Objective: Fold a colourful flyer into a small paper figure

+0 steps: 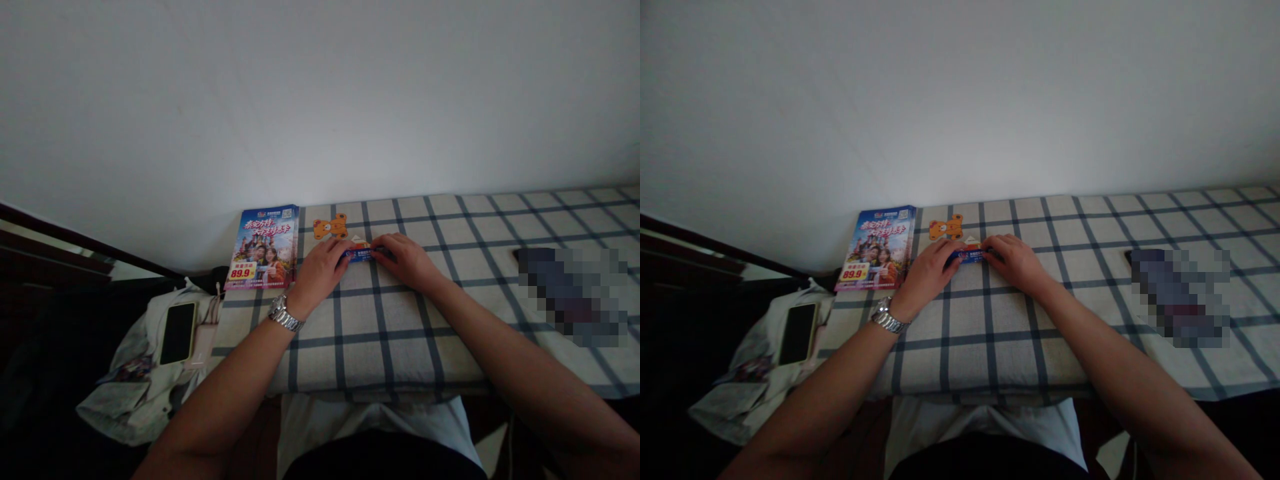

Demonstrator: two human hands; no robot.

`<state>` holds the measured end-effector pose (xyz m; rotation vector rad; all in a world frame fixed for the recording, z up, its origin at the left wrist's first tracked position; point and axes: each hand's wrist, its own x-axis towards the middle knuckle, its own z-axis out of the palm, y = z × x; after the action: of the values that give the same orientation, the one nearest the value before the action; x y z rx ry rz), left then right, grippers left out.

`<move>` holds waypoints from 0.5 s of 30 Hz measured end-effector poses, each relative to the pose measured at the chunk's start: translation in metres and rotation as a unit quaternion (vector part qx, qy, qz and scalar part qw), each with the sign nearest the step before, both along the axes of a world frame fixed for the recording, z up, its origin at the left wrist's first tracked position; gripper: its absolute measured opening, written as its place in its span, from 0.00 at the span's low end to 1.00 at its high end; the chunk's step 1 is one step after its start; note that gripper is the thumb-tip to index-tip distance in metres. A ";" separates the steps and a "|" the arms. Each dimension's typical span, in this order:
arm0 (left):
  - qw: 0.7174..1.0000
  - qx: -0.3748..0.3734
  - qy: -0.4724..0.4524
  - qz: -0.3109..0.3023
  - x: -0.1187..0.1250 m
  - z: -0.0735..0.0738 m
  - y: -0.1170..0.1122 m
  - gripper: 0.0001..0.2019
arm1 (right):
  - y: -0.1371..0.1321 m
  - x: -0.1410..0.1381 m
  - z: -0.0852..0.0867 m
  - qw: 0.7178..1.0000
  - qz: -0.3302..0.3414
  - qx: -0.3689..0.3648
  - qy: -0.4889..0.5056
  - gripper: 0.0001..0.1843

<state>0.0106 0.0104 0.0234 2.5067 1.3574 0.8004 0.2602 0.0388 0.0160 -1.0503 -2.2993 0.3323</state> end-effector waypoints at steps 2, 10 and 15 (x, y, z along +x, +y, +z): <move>1.000 0.002 0.004 -0.002 0.000 -0.001 0.000 0.12 | 0.002 -0.001 -0.001 1.000 0.005 0.001 0.001 0.04; 0.999 0.019 0.014 -0.028 -0.002 -0.007 0.003 0.13 | 0.007 0.000 -0.006 1.000 0.019 0.014 0.000 0.04; 0.999 0.025 0.012 -0.042 -0.005 -0.010 0.003 0.14 | 0.007 0.001 -0.009 0.999 0.022 0.033 0.003 0.06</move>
<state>0.0059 0.0131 0.0134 2.6018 1.2445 0.7991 0.2609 0.0456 0.0075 -0.9653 -2.3144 0.2753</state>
